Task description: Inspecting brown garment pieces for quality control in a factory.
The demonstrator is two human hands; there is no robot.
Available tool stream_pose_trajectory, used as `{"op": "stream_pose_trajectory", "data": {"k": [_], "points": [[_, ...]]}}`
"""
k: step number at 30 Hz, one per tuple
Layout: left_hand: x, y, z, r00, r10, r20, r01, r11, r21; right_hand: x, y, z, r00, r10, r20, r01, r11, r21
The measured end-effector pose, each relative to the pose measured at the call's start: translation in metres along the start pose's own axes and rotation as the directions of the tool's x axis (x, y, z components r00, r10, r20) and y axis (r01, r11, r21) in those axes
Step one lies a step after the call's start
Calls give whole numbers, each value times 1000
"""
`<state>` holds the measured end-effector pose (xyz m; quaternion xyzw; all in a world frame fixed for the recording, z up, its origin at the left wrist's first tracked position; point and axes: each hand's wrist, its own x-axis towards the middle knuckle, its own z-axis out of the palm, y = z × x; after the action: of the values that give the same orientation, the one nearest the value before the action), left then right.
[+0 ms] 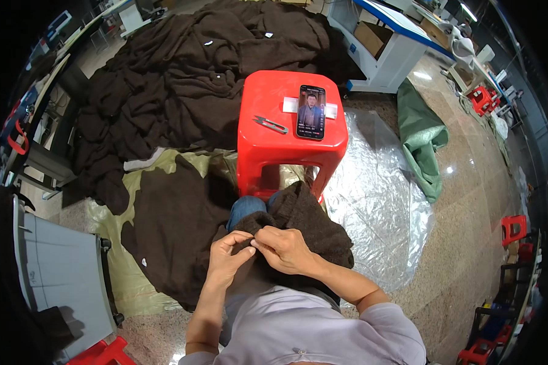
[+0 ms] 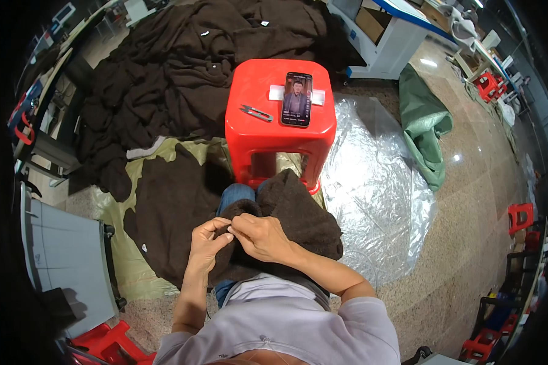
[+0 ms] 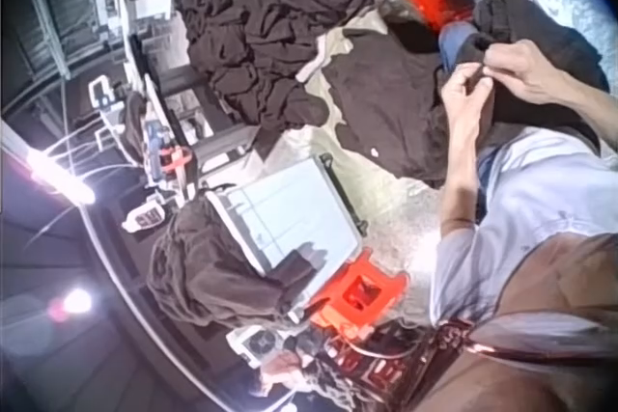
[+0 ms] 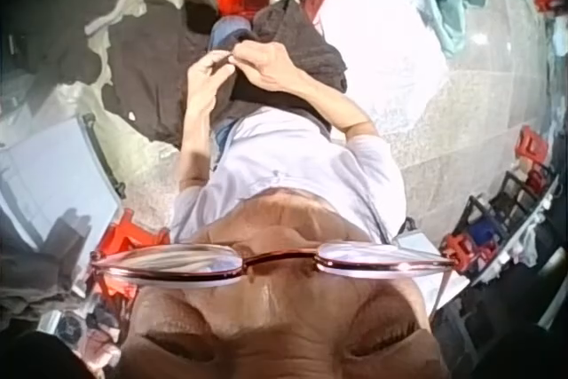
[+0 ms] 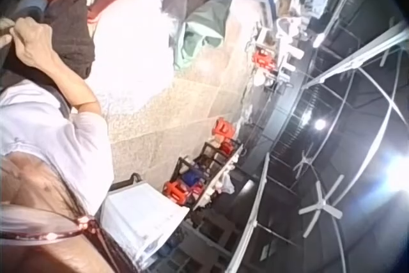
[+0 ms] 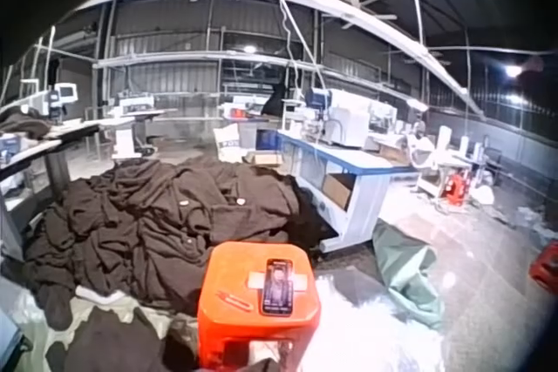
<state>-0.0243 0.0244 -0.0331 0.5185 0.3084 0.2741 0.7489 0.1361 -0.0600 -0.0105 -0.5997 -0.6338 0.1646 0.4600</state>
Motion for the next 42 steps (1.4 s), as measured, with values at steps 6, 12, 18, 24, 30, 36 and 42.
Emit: {"op": "stream_pose_trajectory", "data": {"k": [6, 12, 18, 24, 30, 36, 42], "points": [[2, -9, 2, 998, 6, -69, -3, 999, 41, -1, 3, 4, 999, -24, -40, 23, 999, -26], [-2, 3, 1, 995, -98, 18, 98, 995, -17, -2, 4, 4, 996, -9, -91, 6, 999, -33], [-4, 7, 4, 978, -199, 61, 207, 956, -207, -3, 4, 2, 998, 27, -64, -24, 999, 36], [0, -9, 8, 995, -56, -86, 59, 998, 30, -4, 8, 2, 1000, 16, -18, -16, 1000, 20], [0, -11, 11, 980, 88, -179, -73, 993, 90, 2, 6, -5, 999, 30, 39, -30, 1000, -3], [1, -10, 8, 979, 113, -169, -100, 991, 86, 8, 8, -15, 968, 12, 251, -6, 1000, -27], [1, -23, 19, 935, 170, -313, -169, 985, 31, 4, 13, 1, 978, -91, 185, 79, 994, 70]]}}
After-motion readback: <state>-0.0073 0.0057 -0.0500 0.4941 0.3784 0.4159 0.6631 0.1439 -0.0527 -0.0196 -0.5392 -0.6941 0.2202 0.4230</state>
